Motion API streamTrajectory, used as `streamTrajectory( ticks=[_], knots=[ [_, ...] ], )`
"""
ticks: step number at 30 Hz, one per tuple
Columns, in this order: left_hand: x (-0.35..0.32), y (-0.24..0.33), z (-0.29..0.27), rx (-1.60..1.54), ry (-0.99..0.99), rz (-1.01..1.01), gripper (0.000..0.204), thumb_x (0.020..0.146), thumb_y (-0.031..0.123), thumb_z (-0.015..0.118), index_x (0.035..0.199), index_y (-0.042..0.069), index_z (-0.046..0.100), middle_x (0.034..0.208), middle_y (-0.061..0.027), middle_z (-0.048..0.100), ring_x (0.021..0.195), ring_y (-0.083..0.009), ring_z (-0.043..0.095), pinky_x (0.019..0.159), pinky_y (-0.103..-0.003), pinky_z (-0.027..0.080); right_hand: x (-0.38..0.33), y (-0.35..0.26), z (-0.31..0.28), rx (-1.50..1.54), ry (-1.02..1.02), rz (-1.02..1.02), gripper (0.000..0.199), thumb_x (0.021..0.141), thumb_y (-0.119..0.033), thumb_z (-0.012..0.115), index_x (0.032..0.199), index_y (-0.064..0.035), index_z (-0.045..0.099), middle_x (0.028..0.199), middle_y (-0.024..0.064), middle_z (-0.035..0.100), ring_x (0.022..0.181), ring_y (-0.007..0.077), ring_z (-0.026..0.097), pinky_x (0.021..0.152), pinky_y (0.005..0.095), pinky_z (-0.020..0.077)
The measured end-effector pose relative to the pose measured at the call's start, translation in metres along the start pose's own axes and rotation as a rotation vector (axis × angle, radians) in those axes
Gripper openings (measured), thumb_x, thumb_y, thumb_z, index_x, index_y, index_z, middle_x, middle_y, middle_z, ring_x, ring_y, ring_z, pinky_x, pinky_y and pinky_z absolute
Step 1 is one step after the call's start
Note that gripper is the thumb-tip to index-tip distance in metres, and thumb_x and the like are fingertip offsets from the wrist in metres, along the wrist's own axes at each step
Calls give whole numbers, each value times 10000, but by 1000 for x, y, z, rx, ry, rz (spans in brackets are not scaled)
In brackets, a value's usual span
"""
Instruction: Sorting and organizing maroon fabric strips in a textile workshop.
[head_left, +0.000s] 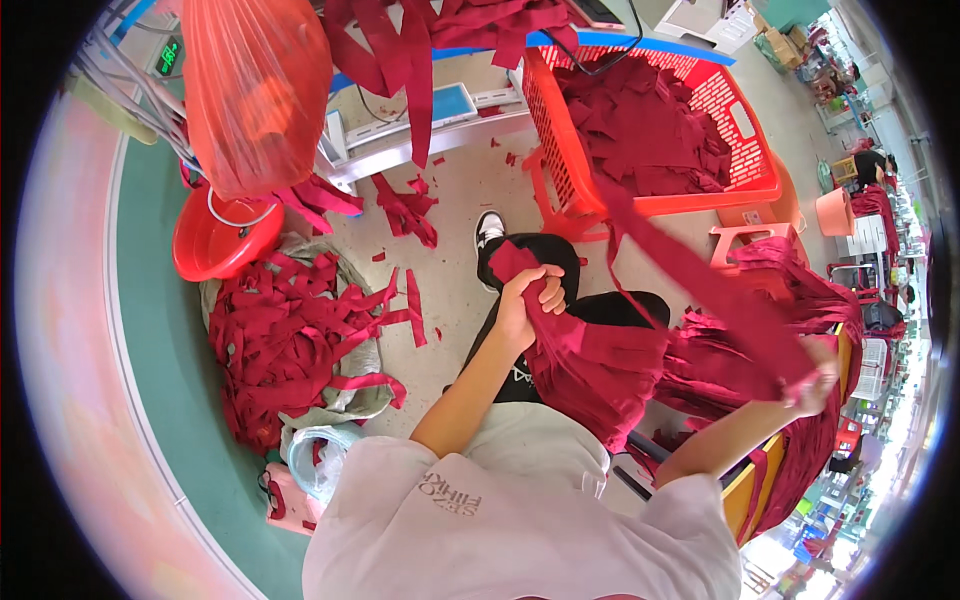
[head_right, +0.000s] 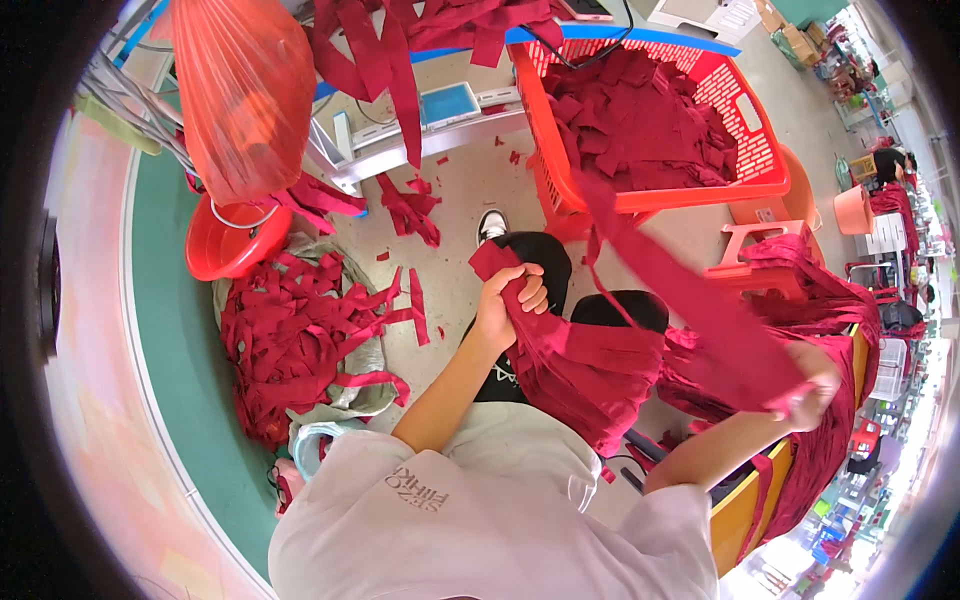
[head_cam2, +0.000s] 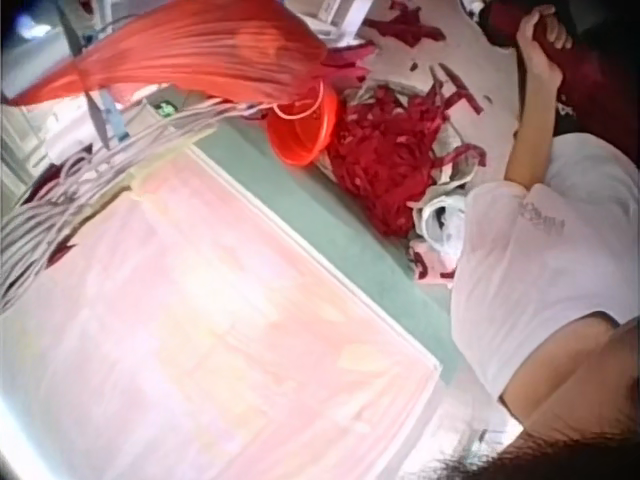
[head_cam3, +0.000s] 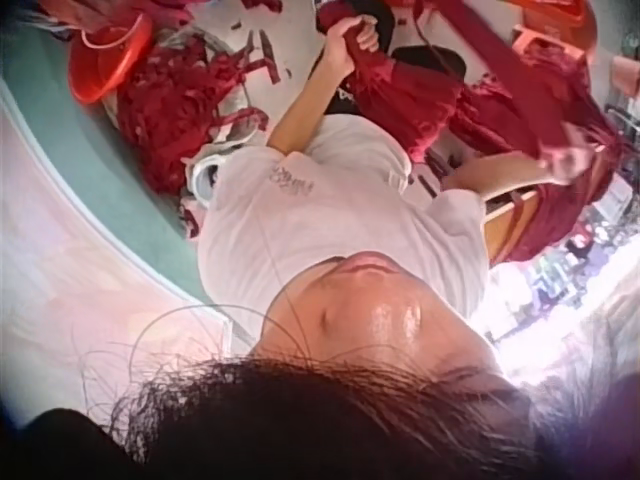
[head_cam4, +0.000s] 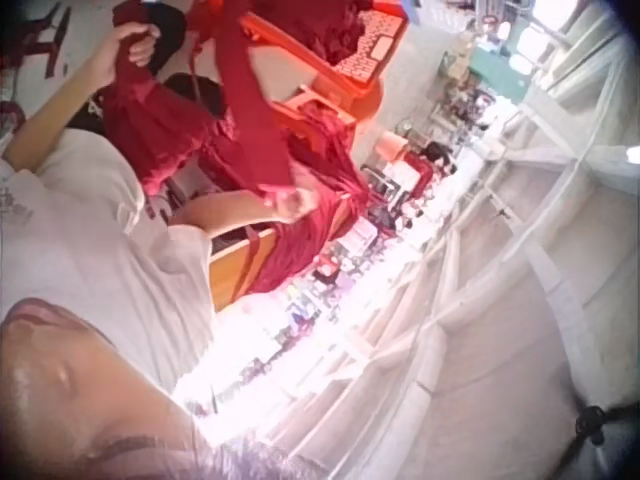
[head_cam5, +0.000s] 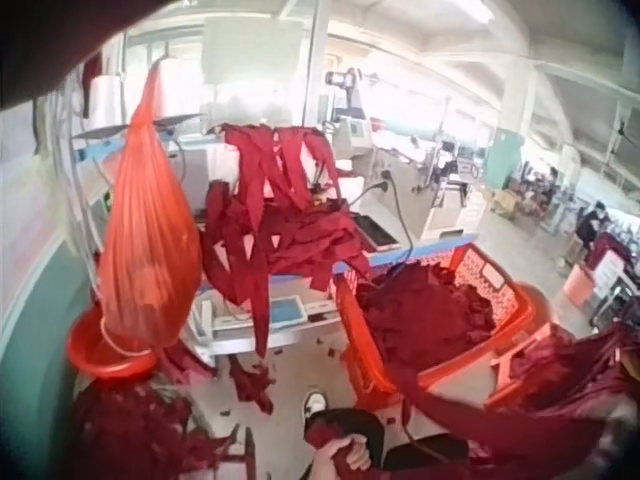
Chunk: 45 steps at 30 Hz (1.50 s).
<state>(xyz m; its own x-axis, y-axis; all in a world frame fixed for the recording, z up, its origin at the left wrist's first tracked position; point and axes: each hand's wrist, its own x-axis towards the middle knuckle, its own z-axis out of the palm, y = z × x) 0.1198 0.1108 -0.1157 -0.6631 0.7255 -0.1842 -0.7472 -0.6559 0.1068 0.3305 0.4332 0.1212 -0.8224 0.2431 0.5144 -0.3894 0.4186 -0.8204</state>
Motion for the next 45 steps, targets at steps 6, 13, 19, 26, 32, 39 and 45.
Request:
streamTrajectory(
  ticks=[6,13,19,26,32,39,45],
  knots=[
    [10,-1,-14,-25,-28,-15,228,925,218,469,965,27,587,601,2,401,561,-136,406,607,-302,384,-158,77,34,-419,190,1233,148,914,-232,623,898,-90,662,684,-50,535,579,78,506,464,250,395],
    [13,1,-10,-15,-3,-106,190,918,206,479,936,43,573,605,0,396,572,-136,406,627,-294,379,-269,148,49,-892,-342,1345,272,863,-260,592,915,5,626,856,288,608,897,462,605,745,465,486],
    [14,-8,-6,30,6,-114,178,933,208,465,921,59,561,606,6,376,577,-132,382,636,-293,369,-112,154,74,-419,306,769,252,923,-127,560,1138,0,599,1043,160,656,988,236,632,862,351,478],
    [15,-11,-2,119,17,-90,184,923,234,482,857,76,550,606,5,391,582,-137,395,629,-300,369,156,189,158,-869,46,89,438,891,-295,651,1167,40,594,1105,232,650,1055,379,608,942,441,460],
    [12,-15,-8,74,30,-69,179,917,234,486,850,81,551,610,3,396,577,-137,399,624,-301,374,211,212,223,-238,-543,873,592,835,-184,712,1316,52,458,1048,164,645,734,152,635,602,241,508],
    [10,-19,8,78,-45,-56,262,964,289,443,899,64,559,606,10,393,562,-125,401,613,-289,377,165,50,206,203,-344,454,315,894,-70,568,1208,-47,572,960,45,647,659,51,529,489,185,382],
    [5,-30,53,2,-23,-136,424,1002,455,425,932,54,544,608,3,414,564,-135,427,634,-296,407,5,43,163,342,-702,908,156,891,-81,617,1007,3,679,842,50,684,736,82,629,500,184,407]
  ],
)
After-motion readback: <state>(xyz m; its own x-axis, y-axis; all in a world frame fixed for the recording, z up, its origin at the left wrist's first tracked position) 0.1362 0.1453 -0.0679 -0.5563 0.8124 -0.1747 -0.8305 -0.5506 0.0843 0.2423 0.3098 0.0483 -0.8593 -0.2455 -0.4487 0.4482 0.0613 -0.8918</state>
